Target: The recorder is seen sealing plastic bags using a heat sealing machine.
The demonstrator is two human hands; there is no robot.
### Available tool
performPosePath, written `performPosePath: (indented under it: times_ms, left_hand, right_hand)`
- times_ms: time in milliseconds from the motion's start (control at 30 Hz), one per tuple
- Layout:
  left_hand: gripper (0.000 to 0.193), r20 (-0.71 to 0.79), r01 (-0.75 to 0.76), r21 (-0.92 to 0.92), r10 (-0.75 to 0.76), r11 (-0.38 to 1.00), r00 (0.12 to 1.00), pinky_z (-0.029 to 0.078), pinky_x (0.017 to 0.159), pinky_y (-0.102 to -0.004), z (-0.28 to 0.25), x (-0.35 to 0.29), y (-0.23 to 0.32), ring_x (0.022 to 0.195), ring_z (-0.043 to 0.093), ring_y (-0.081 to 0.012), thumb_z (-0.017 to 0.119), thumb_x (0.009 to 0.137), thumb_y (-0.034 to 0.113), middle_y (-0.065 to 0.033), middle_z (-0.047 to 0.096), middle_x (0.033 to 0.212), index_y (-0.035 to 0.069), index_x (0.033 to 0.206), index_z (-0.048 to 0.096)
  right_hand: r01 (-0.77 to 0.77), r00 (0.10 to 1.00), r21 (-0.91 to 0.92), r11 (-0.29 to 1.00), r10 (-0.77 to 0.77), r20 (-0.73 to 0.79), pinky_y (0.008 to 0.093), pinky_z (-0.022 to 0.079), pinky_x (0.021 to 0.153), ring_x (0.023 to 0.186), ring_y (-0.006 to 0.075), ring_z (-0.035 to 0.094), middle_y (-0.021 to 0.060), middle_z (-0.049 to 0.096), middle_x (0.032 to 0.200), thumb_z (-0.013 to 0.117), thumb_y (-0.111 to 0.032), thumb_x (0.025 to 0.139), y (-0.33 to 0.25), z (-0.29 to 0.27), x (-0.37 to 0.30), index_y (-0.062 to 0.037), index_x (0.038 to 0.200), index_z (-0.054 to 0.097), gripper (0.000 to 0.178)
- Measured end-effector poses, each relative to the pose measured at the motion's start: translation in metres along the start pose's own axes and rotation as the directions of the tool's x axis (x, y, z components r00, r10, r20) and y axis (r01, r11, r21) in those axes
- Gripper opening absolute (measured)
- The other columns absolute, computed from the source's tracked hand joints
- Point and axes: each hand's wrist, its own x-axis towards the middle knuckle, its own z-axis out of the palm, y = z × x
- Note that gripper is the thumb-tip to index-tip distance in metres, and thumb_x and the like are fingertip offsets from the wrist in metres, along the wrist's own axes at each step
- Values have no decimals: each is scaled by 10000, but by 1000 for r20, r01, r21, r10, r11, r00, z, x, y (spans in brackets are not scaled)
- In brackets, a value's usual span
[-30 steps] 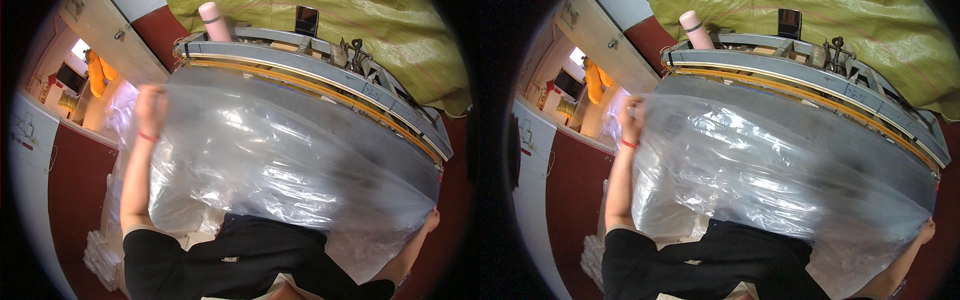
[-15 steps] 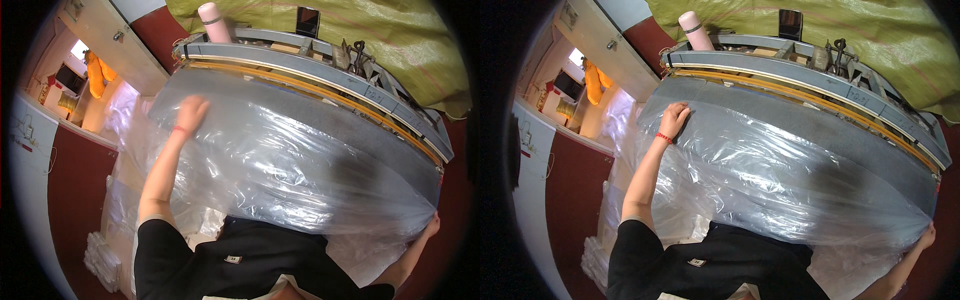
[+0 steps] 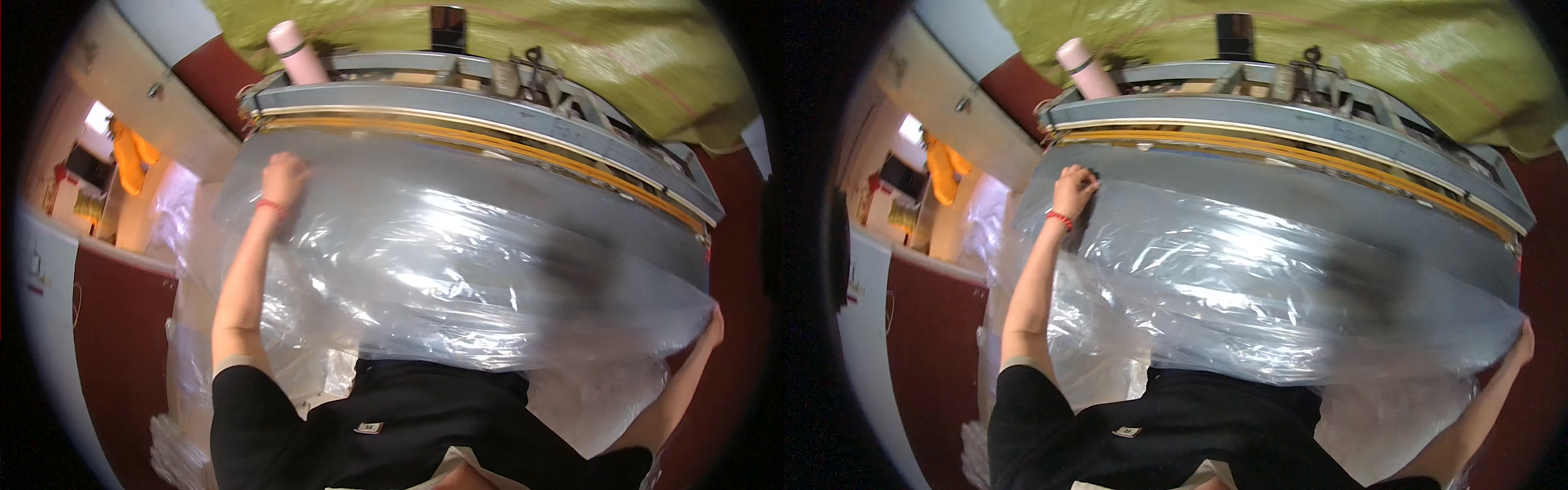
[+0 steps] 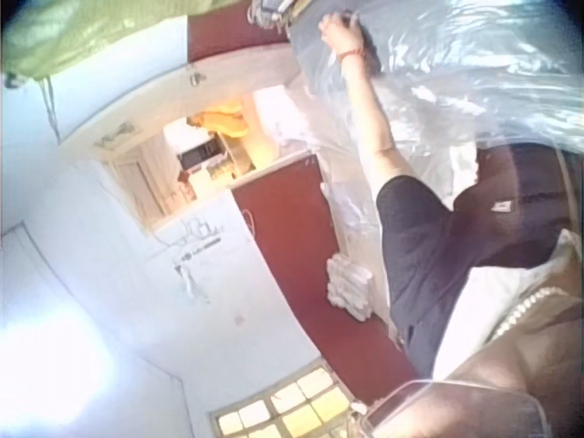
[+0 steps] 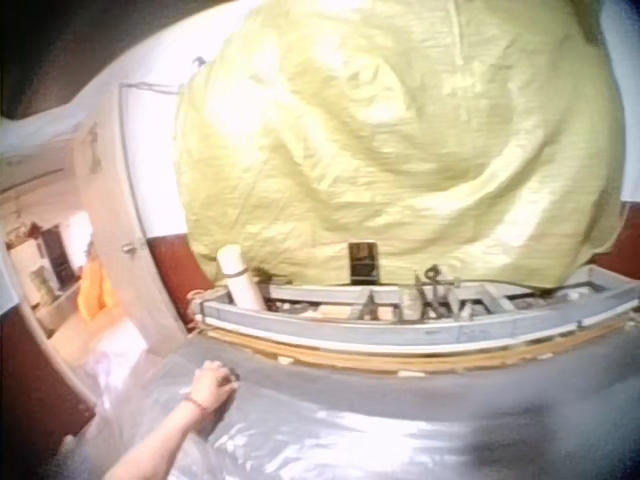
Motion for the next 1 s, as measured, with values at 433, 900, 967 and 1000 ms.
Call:
performPosePath:
  times_ms: [433, 900, 967, 1000]
  left_hand:
    - [179, -377, 181, -610, -484, 771, 790, 301, 461, -205, 89, 69, -115, 515, 359, -57, 443, 806, 163, 34, 399, 574, 72, 652, 432]
    - [146, -63, 128, -938, -523, 322, 850, 292, 482, -160, 98, 94, -113, 549, 385, -40, 600, 761, 133, 42, 458, 648, 102, 731, 460]
    - [152, -74, 106, -946, -520, 307, 851, 286, 473, -158, 93, 92, -108, 535, 379, -39, 601, 758, 132, 44, 451, 636, 109, 729, 453]
    - [159, -48, 97, -964, -520, 248, 853, 281, 463, -155, 91, 91, -104, 522, 373, -38, 602, 755, 131, 47, 445, 625, 117, 727, 445]
  right_hand:
    - [415, 818, -278, 866, -489, -303, 255, 402, 568, 563, 117, 484, 8, 528, 626, 545, -177, 796, -27, 221, 3, -30, 756, 574, 155]
    - [484, 727, -325, 813, -580, -367, 257, 439, 562, 566, 155, 544, 87, 567, 670, 592, -147, 734, -35, 238, 13, -17, 762, 506, 159]
    - [483, 774, -177, 858, -513, -371, 263, 437, 514, 539, 160, 539, 94, 562, 662, 555, -133, 752, -39, 237, 9, -17, 775, 494, 133]
    - [439, 813, -83, 895, -435, -387, 267, 423, 463, 509, 159, 528, 95, 555, 653, 521, -122, 765, -40, 237, 6, -19, 794, 478, 115]
